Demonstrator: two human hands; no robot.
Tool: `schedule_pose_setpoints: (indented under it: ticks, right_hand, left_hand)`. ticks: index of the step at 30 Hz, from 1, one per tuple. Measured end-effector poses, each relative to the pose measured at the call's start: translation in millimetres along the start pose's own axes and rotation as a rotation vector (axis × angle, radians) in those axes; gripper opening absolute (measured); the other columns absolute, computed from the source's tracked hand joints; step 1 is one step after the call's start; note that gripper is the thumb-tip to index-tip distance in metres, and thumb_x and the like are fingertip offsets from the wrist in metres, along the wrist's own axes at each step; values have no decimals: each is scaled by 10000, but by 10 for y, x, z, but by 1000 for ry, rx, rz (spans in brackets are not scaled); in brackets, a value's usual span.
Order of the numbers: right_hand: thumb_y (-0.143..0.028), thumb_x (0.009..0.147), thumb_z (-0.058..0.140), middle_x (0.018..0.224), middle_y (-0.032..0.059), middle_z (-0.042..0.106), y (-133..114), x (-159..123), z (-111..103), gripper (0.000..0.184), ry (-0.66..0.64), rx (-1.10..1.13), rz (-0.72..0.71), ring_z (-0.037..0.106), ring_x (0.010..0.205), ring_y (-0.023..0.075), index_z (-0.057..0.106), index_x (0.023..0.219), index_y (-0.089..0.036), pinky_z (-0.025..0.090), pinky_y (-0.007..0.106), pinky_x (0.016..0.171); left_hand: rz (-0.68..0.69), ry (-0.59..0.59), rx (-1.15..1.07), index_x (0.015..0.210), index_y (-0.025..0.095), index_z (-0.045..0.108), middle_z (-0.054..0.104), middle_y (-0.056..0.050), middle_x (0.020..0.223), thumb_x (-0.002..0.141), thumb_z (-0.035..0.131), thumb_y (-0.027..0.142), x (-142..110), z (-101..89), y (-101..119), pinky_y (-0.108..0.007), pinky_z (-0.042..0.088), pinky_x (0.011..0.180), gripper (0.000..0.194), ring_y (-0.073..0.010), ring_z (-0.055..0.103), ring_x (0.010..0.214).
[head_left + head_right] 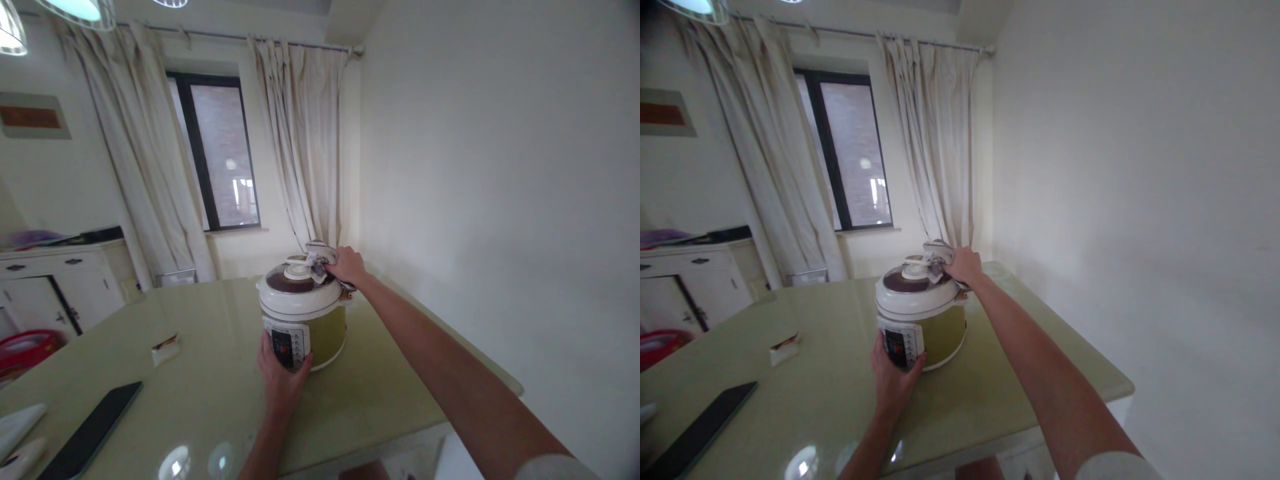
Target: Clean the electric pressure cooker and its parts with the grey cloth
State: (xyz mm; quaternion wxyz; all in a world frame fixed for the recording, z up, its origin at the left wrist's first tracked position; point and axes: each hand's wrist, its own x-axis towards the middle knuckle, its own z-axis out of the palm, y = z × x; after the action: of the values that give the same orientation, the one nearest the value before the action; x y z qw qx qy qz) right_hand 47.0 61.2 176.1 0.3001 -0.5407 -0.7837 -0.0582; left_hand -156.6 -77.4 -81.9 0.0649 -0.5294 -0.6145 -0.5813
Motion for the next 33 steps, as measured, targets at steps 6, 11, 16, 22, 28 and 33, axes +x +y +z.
schedule_pose_setpoints:
  ticks: [6, 11, 16, 22, 28, 33]
  right_hand:
    - [-560, 855, 819, 1160, 85, 777, -252, -518, -242, 392, 1, -79, -305, 650, 1194, 305, 820, 1099, -253, 492, 437, 1034]
    - [-583, 823, 834, 1160, 75, 772, -777, -520, -159, 430, -37, -35, -574, 635, 1239, 315, 818, 1129, -281, 463, 460, 1056]
    - [-642, 958, 675, 1195, 122, 763, -1376, -223, 162, 473, -17, -49, -473, 623, 1250, 341, 801, 1197, -254, 477, 517, 1040]
    - [-628, 963, 684, 1266, 110, 736, -1484, -269, 218, 460, -3, -23, -537, 571, 1292, 341, 784, 1213, -255, 440, 552, 1088]
    - [-383, 832, 839, 1424, 75, 695, -630, -373, -89, 496, -109, 133, -843, 585, 1330, 275, 766, 1304, -252, 412, 413, 1168]
    - [-288, 861, 768, 1246, 93, 748, 171, -286, -103, 310, -55, 99, -484, 650, 1179, 269, 803, 1158, -207, 489, 396, 1078]
  left_hand:
    - [16, 45, -6, 1723, 128, 190, 418, -293, 1654, 843, 775, 612, -18, 22, 110, -670, 367, 1256, 1162, -455, 400, 1564]
    - [-5, 52, -14, 1712, 170, 230, 457, -261, 1630, 828, 779, 601, -27, 48, 100, -683, 405, 1224, 1127, -457, 435, 1537]
    - [-30, 32, 20, 1723, 148, 202, 436, -277, 1649, 811, 791, 619, -24, 19, 79, -672, 412, 1226, 1183, -478, 425, 1542]
    - [-52, 13, 5, 1706, 104, 239, 440, -293, 1647, 780, 798, 646, 24, -58, 114, -667, 412, 1227, 1210, -486, 429, 1536]
    - [-37, -14, -30, 1620, 119, 408, 552, -268, 1549, 764, 806, 663, 35, -81, 106, -664, 431, 1208, 1090, -475, 492, 1490]
    - [-55, 1, -40, 1719, 135, 240, 430, -275, 1677, 801, 795, 640, -24, -54, 110, -650, 376, 1265, 1186, -449, 416, 1565]
